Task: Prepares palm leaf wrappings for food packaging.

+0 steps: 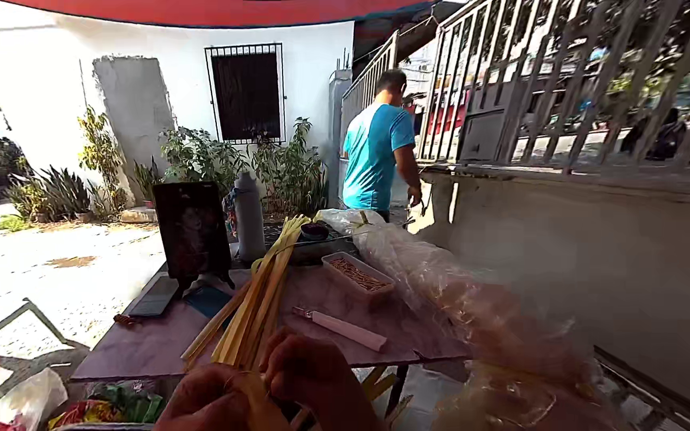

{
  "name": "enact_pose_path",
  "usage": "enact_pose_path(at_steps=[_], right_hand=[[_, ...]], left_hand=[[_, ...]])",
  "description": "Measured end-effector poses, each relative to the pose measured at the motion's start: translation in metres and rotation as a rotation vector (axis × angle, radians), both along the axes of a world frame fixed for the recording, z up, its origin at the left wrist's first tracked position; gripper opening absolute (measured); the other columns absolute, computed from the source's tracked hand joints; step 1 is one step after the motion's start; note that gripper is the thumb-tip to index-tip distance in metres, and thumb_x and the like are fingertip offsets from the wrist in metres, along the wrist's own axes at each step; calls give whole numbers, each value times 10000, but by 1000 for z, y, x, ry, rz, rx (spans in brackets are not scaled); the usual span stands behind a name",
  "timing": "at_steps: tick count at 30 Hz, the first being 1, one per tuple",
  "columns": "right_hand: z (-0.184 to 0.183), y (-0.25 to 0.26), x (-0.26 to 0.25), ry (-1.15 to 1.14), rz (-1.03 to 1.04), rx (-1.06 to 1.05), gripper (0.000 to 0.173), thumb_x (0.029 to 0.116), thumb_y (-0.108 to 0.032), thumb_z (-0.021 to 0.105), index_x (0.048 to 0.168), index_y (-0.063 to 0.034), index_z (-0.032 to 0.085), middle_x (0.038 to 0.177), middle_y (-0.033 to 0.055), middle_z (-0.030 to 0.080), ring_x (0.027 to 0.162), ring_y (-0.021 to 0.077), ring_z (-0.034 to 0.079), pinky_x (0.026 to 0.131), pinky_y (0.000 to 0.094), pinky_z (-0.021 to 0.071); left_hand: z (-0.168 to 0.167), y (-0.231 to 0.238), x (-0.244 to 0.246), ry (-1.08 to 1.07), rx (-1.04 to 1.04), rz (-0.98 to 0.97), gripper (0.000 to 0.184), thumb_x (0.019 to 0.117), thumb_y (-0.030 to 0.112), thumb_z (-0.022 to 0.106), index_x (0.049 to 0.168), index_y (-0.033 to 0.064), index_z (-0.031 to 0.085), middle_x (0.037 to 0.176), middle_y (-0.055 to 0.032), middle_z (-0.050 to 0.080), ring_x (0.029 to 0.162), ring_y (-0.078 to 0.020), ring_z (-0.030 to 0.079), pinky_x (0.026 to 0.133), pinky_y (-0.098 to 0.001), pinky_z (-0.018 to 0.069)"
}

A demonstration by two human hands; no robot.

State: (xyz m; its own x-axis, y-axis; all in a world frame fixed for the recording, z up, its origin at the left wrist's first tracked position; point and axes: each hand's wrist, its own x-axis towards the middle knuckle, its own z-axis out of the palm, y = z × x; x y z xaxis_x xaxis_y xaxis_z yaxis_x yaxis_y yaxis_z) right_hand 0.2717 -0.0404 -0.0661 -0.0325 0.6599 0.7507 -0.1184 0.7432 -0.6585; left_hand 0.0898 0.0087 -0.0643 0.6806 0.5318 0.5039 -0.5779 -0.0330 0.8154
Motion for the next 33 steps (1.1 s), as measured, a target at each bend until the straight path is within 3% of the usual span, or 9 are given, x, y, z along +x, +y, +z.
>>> enact_pose_path(at_steps=[6, 17, 25, 33], right_hand=[[-9, -2, 4, -274, -285, 167, 333, 1054, -384, 486, 944, -81, 568, 905, -19, 602, 878, -53, 606, 775, 101, 518], [9, -8, 20, -519, -334, 276, 276, 1078, -255, 479, 913, -41, 537, 835, 34, 600, 813, -10, 622, 748, 96, 518], [3, -7, 10, -502, -423, 340, 207, 1066, -190, 471, 915, -52, 503, 823, 40, 573, 797, 1, 604, 733, 88, 499], [-6, -5, 2, -489, -482, 396, 191, 1063, -187, 469, 924, -59, 490, 850, 59, 545, 797, 34, 583, 735, 95, 488]], left_hand=[[-8, 0, 2, -40, -52, -98, 131, 946, 196, 695, 1043, 227, 777, 862, 131, 727, 705, 92, 618, 647, -91, 501], [-10, 1, 5, -98, -95, -203, 136, 939, 150, 706, 1061, 162, 766, 860, 88, 732, 698, 75, 622, 640, -97, 498], [-12, 1, 6, -92, -117, -204, 134, 936, 136, 710, 1051, 159, 776, 884, 74, 748, 721, 66, 646, 655, -104, 517], [-16, 5, 9, -50, -190, -112, 109, 902, 129, 750, 997, 158, 795, 831, 67, 741, 647, 63, 618, 589, -108, 499]])
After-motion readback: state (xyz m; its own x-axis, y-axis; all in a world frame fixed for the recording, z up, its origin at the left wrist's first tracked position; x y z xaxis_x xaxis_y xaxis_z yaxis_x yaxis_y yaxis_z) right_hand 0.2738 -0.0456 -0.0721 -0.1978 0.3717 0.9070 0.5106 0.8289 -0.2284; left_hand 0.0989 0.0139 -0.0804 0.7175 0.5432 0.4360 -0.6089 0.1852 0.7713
